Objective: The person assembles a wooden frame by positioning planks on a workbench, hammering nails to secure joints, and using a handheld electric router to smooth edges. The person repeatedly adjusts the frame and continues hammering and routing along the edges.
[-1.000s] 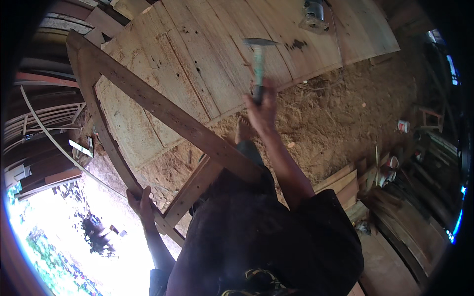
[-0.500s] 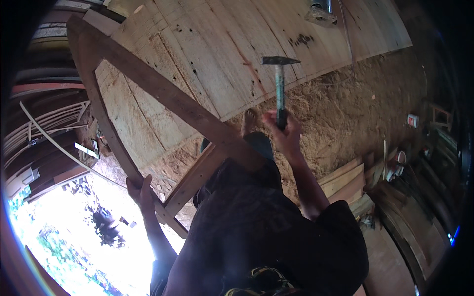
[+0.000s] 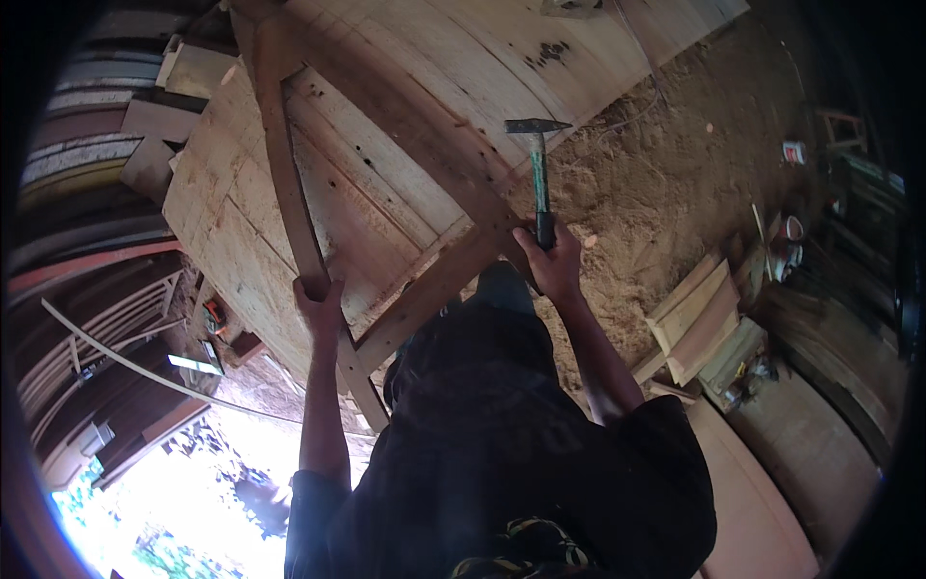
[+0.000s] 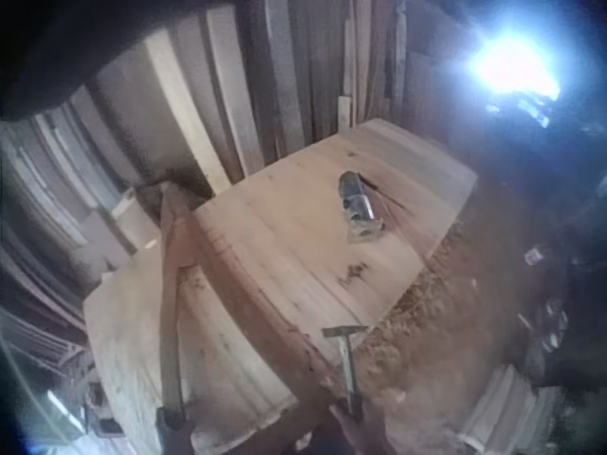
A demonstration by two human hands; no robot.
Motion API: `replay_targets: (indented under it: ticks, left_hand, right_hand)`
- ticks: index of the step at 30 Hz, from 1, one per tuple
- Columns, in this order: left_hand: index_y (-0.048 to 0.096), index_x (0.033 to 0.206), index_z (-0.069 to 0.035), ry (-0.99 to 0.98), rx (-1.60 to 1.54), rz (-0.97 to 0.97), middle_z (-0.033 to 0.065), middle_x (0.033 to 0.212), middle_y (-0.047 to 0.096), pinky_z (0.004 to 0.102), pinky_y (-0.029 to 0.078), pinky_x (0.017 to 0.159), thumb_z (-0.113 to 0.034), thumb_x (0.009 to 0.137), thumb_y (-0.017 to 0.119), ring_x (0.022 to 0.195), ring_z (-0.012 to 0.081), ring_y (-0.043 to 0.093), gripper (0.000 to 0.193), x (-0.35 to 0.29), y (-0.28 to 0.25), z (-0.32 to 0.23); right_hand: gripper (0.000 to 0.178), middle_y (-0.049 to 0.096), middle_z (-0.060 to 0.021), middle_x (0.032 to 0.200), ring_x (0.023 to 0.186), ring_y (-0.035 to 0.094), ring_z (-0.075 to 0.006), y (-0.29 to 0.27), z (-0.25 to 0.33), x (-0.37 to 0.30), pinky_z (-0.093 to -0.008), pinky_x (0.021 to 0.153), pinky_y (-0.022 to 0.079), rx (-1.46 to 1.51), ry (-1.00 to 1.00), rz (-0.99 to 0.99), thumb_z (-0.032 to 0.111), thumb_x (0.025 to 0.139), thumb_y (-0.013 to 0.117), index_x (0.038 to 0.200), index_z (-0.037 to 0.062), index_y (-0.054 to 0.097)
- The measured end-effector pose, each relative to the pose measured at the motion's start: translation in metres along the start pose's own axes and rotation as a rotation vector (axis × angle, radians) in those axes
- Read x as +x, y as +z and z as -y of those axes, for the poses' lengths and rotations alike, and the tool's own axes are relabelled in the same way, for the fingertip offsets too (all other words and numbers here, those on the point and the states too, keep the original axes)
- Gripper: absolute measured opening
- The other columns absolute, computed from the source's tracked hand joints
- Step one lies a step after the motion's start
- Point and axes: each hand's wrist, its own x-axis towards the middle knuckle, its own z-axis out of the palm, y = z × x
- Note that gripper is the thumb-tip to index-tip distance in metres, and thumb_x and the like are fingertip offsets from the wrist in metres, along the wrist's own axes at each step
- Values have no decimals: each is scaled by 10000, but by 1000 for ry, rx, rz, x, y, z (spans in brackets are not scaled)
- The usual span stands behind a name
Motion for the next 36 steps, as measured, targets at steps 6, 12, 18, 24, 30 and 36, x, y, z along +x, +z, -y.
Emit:
replay_targets:
  ticks: [6, 12, 18, 24, 30, 36]
  left_hand:
    - [610, 1370, 46, 258, 345, -17, 202, 1206, 603, 493, 532, 975, -405, 855, 947, 1114, 360, 618, 764, -2, -15, -15]
    - [656, 1331, 34, 394, 312, -32, 175, 1179, 616, 484, 523, 900, -342, 835, 964, 1034, 329, 608, 694, -4, -14, -13]
    - [677, 1300, 40, 432, 285, -85, 165, 1101, 648, 473, 530, 893, -330, 831, 971, 1017, 325, 622, 666, -3, -8, -1]
    - [672, 1333, 41, 365, 242, -90, 170, 1161, 664, 464, 550, 923, -313, 838, 974, 1083, 328, 643, 679, -4, -8, 1]
    - [638, 1434, 11, 314, 181, -91, 163, 1275, 647, 413, 606, 805, -293, 868, 961, 1171, 296, 649, 719, -7, -17, 9]
    - [640, 1443, -11, 313, 170, -99, 154, 1296, 646, 393, 608, 752, -277, 883, 950, 1181, 285, 646, 693, -8, -11, 16]
  right_hand:
    - [314, 777, -59, 938, 891, 742, -143, 4, 4, 8, -334, 842, 579, -52, 15, -29, 197, 968, 880, 1178, 14, 734]
    - [300, 769, -55, 911, 873, 739, -134, 4, 4, 13, -326, 812, 577, -66, 13, -49, 180, 956, 888, 1150, 16, 730]
    - [269, 759, -46, 885, 840, 721, -125, 4, 4, 17, -318, 795, 574, -70, -9, -40, 161, 955, 887, 1119, 19, 728]
    - [246, 733, -33, 824, 779, 690, -105, 6, 7, 15, -313, 753, 563, -66, 40, -58, 158, 955, 887, 1094, 25, 734]
    - [249, 708, -22, 784, 726, 647, -94, 11, 13, 7, -303, 705, 545, 4, 13, -106, 153, 945, 899, 1095, 32, 741]
    - [231, 715, -9, 796, 728, 621, -78, 6, 15, 6, -293, 701, 532, -11, 4, -91, 127, 951, 892, 1095, 27, 742]
